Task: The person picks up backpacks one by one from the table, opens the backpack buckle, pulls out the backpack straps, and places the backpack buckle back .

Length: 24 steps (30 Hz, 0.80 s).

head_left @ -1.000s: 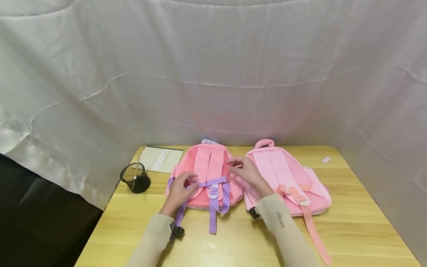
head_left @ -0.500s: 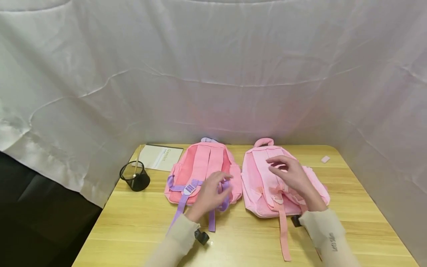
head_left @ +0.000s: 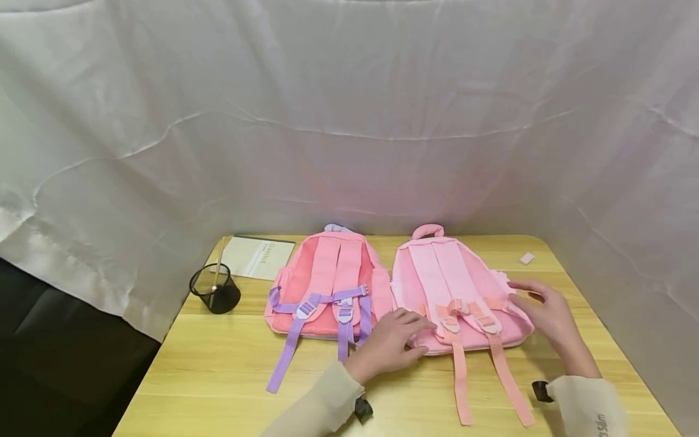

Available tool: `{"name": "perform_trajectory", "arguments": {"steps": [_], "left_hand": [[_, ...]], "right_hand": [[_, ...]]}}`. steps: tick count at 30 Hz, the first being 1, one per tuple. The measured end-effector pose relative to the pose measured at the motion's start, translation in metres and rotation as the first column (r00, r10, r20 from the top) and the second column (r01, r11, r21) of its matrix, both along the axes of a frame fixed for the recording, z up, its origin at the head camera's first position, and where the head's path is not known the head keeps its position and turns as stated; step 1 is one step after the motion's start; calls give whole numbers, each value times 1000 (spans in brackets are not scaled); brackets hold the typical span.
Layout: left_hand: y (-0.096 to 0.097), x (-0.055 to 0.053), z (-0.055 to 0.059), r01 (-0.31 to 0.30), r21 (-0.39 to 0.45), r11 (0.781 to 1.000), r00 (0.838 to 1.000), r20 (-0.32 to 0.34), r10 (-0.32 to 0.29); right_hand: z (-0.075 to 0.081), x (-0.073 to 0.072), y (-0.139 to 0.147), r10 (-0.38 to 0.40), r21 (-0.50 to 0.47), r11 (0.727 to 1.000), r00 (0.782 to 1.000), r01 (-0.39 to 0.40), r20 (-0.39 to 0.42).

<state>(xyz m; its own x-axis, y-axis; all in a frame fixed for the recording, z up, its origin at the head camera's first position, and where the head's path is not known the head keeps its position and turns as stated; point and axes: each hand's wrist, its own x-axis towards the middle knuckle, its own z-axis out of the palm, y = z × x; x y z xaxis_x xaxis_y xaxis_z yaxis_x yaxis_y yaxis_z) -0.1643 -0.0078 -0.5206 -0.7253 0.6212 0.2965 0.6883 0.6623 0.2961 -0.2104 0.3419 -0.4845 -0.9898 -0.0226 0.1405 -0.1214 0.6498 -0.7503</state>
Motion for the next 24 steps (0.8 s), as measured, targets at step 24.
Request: {"name": "perform_trajectory", "arguments": {"steps": [24], "left_hand": [[-9, -11, 20, -10, -61, 998, 991, 129, 18]], "right_hand": [[-33, 21, 7, 28, 84, 996, 998, -33, 62]]}}
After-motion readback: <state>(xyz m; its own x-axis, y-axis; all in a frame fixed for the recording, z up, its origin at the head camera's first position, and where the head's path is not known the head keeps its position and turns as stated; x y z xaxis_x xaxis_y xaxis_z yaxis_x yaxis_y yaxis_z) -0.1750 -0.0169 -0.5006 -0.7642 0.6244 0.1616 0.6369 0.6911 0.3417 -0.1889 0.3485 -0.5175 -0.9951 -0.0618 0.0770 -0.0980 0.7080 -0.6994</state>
